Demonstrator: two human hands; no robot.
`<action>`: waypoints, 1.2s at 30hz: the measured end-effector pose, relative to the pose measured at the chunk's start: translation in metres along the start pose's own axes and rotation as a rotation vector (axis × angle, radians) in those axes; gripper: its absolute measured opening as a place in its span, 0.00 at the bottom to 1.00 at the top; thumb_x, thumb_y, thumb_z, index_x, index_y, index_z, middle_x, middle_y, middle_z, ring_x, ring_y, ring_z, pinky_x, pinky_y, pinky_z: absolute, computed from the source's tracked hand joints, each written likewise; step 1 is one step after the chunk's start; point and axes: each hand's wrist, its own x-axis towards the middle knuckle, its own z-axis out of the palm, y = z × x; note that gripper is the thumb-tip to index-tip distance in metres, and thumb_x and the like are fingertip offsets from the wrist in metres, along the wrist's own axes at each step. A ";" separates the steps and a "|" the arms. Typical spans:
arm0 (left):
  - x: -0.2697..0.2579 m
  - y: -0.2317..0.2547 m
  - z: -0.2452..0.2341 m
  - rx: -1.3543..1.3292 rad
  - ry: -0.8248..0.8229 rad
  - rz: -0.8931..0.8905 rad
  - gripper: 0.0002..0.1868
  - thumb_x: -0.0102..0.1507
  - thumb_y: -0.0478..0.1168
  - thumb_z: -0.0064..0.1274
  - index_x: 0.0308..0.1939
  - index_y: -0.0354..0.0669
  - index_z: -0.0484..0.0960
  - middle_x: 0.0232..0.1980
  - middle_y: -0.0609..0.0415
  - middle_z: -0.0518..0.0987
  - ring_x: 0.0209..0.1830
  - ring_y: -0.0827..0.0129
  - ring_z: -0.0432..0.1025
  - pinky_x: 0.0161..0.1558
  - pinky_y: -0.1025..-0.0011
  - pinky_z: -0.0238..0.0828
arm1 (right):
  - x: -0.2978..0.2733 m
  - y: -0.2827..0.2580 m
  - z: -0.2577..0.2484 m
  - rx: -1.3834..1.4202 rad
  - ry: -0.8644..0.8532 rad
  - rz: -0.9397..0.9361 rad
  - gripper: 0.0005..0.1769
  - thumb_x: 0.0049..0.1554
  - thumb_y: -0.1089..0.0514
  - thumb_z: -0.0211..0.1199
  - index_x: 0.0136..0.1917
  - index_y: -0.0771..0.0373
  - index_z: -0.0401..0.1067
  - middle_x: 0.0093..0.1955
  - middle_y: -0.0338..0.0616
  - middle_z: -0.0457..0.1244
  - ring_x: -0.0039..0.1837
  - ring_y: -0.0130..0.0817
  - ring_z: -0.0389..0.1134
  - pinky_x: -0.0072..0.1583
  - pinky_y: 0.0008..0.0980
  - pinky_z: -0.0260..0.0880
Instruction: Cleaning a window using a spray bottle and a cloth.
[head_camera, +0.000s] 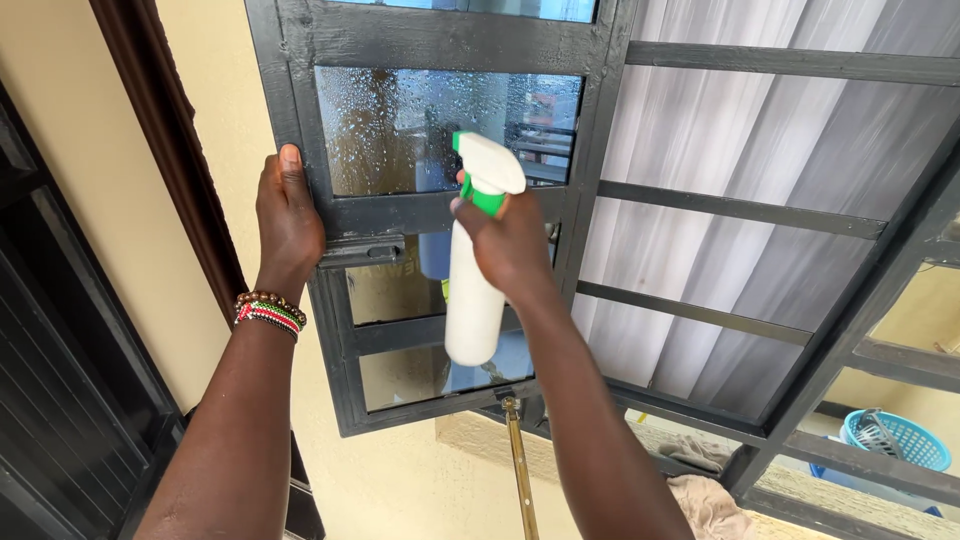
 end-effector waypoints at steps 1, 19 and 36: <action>0.000 0.000 -0.001 0.001 0.000 0.000 0.30 0.77 0.62 0.26 0.38 0.41 0.66 0.33 0.59 0.62 0.32 0.76 0.56 0.38 0.69 0.62 | -0.001 0.003 -0.001 0.001 0.000 0.000 0.19 0.53 0.61 0.69 0.58 0.61 0.76 0.51 0.45 0.72 0.52 0.33 0.73 0.55 0.35 0.72; 0.001 -0.007 0.002 -0.020 0.039 0.087 0.32 0.77 0.64 0.27 0.38 0.39 0.67 0.35 0.58 0.64 0.36 0.74 0.59 0.42 0.69 0.63 | -0.029 0.044 0.013 -0.020 0.058 0.014 0.20 0.54 0.61 0.68 0.61 0.63 0.75 0.54 0.47 0.72 0.55 0.37 0.74 0.57 0.36 0.73; 0.006 -0.021 0.008 -0.033 0.037 0.077 0.30 0.77 0.63 0.28 0.37 0.40 0.65 0.34 0.58 0.62 0.35 0.74 0.57 0.41 0.69 0.62 | -0.042 0.081 -0.071 -0.357 0.212 -0.054 0.15 0.55 0.63 0.67 0.57 0.64 0.76 0.52 0.50 0.70 0.55 0.41 0.74 0.58 0.37 0.73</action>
